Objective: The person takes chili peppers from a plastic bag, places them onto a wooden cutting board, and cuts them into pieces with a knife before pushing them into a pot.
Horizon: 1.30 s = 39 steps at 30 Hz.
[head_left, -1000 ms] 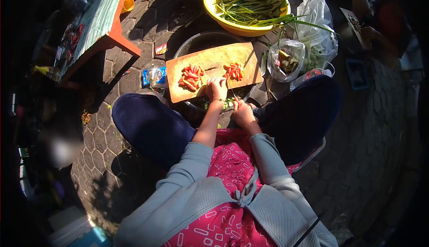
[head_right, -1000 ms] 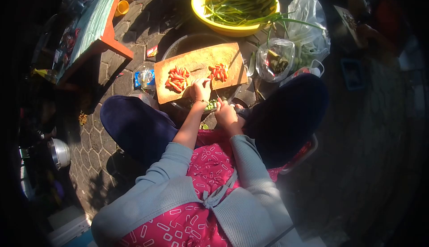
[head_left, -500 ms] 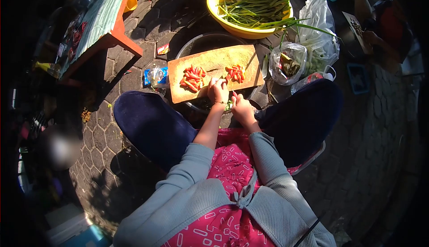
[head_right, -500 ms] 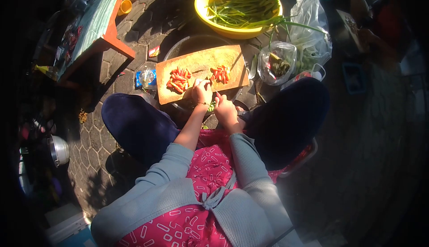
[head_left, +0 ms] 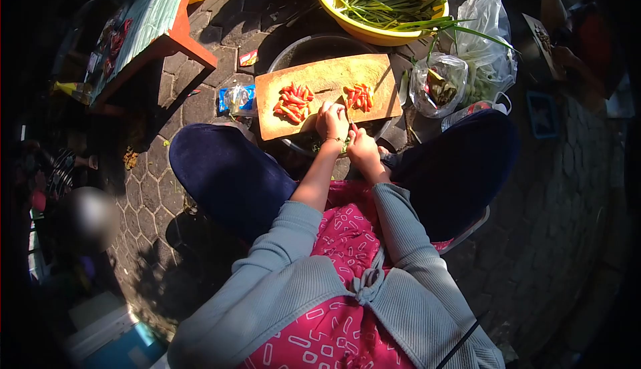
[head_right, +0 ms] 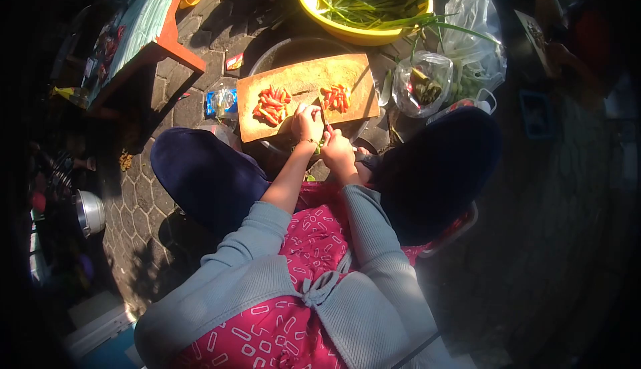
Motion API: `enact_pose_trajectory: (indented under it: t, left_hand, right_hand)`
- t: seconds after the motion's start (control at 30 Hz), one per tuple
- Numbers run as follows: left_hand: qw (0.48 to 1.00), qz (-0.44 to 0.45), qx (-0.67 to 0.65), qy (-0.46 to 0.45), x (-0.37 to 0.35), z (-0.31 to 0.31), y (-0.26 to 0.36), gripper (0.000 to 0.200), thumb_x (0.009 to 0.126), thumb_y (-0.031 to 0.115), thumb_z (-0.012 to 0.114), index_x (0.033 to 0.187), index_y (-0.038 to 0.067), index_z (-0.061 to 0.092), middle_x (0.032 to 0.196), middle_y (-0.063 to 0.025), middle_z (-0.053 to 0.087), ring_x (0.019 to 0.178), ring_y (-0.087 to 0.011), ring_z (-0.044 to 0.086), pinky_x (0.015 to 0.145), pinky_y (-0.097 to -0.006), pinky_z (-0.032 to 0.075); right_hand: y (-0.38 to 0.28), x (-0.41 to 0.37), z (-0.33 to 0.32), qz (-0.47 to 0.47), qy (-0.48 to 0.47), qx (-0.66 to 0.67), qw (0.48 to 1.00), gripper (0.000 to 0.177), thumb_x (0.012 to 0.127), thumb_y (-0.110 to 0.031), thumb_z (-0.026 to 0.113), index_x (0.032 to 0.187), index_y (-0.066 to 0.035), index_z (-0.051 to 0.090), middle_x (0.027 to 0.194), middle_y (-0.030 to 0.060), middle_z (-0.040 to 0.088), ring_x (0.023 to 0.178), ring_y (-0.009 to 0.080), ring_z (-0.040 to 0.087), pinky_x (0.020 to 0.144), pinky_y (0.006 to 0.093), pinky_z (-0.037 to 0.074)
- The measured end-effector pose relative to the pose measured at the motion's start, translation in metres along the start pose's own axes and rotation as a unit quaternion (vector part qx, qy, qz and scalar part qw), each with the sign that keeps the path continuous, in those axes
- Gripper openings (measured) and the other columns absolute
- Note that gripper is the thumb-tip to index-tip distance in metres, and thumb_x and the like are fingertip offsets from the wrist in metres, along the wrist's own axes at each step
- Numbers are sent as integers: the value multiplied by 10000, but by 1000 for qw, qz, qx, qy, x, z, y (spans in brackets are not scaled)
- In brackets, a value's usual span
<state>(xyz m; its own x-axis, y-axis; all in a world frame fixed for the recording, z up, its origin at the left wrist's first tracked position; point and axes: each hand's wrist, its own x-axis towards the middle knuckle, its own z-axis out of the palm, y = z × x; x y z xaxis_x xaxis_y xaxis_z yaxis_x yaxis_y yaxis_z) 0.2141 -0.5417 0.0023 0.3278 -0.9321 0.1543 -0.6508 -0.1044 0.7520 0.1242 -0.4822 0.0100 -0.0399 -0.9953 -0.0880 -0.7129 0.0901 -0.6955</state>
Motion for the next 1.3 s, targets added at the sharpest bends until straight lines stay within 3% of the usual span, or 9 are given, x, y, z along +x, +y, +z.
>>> enact_pose_trajectory:
  t: [0.27, 0.67, 0.83, 0.9, 0.93, 0.97, 1.07, 1.13, 1.3]
  left_hand:
    - [1000, 8, 23, 1, 1, -4, 4, 40, 704, 130, 578, 681, 98, 581, 764, -64, 527, 728, -261, 537, 616, -354, 425]
    - [971, -36, -11, 237, 41, -41, -36, 82, 609, 21, 645, 654, 63, 590, 642, -88, 557, 625, -204, 558, 608, -307, 459]
    - [959, 57, 72, 268, 59, -50, -60, 92, 658, -14, 589, 739, 18, 557, 663, -141, 587, 585, -243, 580, 504, -330, 469]
    - [979, 44, -128, 149, 87, -5, -148, 121, 755, 11, 479, 870, 9, 514, 716, -199, 604, 591, -260, 607, 438, -355, 462]
    - [854, -91, -511, -10, 78, -39, -98, 175, 807, 47, 379, 954, -3, 459, 762, -256, 595, 592, -292, 616, 388, -373, 449]
    - [777, -174, -603, 44, 87, -30, -104, 120, 682, -82, 405, 737, 26, 409, 629, -113, 522, 338, -202, 438, 392, -406, 449]
    - [797, -173, -578, 18, 90, -21, -126, 88, 658, -60, 450, 686, 24, 453, 586, -119, 513, 436, -199, 495, 448, -366, 458]
    - [983, 90, -115, 115, 90, -13, -148, 159, 792, 35, 376, 859, -28, 505, 746, -225, 605, 601, -283, 619, 465, -358, 488]
    - [996, 45, -66, 41, 95, 2, -169, 17, 677, 30, 534, 661, 26, 539, 679, -139, 585, 648, -238, 586, 568, -339, 463]
  right_hand:
    - [6, -21, -22, 100, -134, -23, 986, 401, 872, -331, 361, 960, 42, 481, 858, 303, 558, 850, 415, 553, 768, 460, 426]
    - [13, -11, -2, -59, -29, 52, 996, 323, 873, -293, 407, 783, 5, 491, 739, 260, 562, 735, 432, 540, 651, 468, 412]
    - [2, -2, -19, 42, -32, 53, 997, 318, 875, -280, 406, 769, 8, 489, 738, 263, 559, 721, 432, 540, 641, 463, 414]
    - [5, -1, -19, 46, -36, 75, 995, 319, 863, -300, 415, 827, 7, 493, 736, 281, 558, 741, 452, 532, 661, 489, 411]
    - [11, -1, -11, 23, -36, 87, 995, 315, 862, -299, 418, 824, 4, 494, 738, 281, 558, 744, 453, 531, 665, 486, 410]
    - [15, -2, -5, 0, -38, 99, 994, 310, 861, -297, 421, 822, 2, 496, 739, 280, 557, 747, 455, 529, 670, 483, 410]
    - [17, -1, -4, 24, -38, 83, 996, 316, 861, -300, 421, 833, 7, 489, 756, 291, 554, 764, 452, 530, 686, 486, 407]
    - [7, 0, -16, 43, -42, 73, 995, 321, 861, -304, 419, 838, 10, 483, 762, 296, 552, 769, 451, 531, 688, 489, 408]
    - [2, 1, -19, 43, -65, 68, 995, 329, 864, -308, 408, 820, 13, 465, 759, 295, 553, 768, 457, 528, 685, 491, 411]
